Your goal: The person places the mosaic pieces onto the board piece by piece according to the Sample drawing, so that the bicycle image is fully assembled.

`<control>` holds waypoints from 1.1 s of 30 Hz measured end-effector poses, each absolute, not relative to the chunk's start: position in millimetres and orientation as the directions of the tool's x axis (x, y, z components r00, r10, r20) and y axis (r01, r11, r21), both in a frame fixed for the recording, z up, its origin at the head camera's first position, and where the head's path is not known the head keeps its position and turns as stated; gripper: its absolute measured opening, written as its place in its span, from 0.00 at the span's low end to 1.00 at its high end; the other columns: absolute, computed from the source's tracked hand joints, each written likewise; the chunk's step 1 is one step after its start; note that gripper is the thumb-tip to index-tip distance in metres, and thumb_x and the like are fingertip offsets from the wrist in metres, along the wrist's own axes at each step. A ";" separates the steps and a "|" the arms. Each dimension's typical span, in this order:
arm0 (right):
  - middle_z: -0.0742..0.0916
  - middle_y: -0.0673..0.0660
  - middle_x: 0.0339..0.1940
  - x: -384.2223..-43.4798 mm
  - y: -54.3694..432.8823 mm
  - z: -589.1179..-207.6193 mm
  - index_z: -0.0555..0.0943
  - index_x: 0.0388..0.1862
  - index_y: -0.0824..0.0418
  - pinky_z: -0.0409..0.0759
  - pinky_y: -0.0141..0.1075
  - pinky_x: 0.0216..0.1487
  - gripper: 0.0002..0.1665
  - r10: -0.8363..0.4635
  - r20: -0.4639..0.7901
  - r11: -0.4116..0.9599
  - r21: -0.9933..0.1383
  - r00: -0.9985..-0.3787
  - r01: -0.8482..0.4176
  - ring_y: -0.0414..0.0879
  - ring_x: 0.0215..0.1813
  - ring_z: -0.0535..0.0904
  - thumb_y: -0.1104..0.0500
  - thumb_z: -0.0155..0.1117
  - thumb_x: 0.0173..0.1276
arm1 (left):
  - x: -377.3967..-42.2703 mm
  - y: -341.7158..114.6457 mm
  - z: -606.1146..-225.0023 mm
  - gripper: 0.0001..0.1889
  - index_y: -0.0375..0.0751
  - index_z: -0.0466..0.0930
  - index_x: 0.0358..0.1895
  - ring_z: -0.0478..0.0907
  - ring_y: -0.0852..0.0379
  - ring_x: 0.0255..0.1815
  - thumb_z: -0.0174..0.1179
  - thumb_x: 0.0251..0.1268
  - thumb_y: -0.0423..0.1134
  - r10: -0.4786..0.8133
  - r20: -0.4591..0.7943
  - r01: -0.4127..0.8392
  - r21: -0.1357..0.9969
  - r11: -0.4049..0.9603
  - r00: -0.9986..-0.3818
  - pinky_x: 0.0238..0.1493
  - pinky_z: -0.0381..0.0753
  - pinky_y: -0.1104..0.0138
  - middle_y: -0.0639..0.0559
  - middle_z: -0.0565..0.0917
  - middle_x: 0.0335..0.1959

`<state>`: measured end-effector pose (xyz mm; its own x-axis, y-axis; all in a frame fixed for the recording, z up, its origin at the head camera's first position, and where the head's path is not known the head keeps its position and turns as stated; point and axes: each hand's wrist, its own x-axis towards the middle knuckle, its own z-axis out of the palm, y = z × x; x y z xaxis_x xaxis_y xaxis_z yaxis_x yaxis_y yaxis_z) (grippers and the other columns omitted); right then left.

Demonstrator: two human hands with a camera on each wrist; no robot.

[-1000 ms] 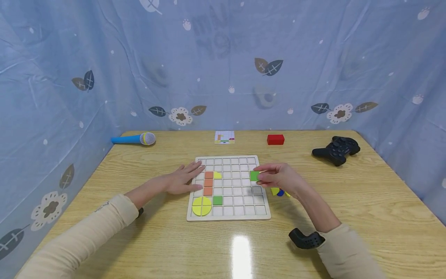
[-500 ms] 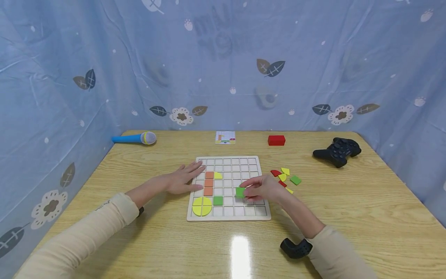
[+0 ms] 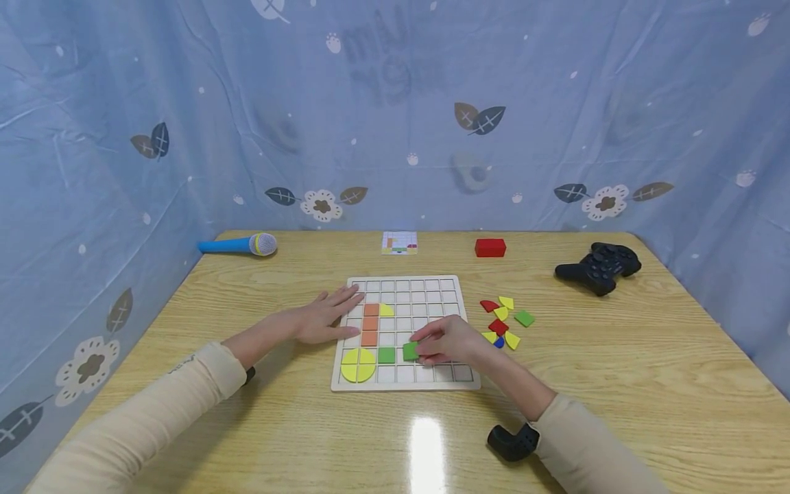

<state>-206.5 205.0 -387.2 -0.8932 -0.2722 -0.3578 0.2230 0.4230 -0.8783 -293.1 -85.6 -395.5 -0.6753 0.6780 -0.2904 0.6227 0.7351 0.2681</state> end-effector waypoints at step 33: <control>0.84 0.55 0.29 -209.0 191.9 -378.1 0.82 0.48 0.65 0.82 0.35 0.35 0.14 -0.328 -0.329 0.533 -0.838 -0.885 0.114 0.46 0.31 0.79 0.57 0.63 0.68 | -293.3 -86.2 -397.0 0.43 0.53 0.33 0.77 0.29 0.54 0.75 0.36 0.67 0.70 0.681 -0.290 0.635 0.247 0.732 -0.673 0.71 0.33 0.53 0.54 0.32 0.77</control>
<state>-209.0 191.9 -378.1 -0.8855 -0.3278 -0.3294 0.1144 0.5331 -0.8383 -293.3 -86.2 -397.0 -0.6725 0.6810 -0.2897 0.6350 0.7321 0.2466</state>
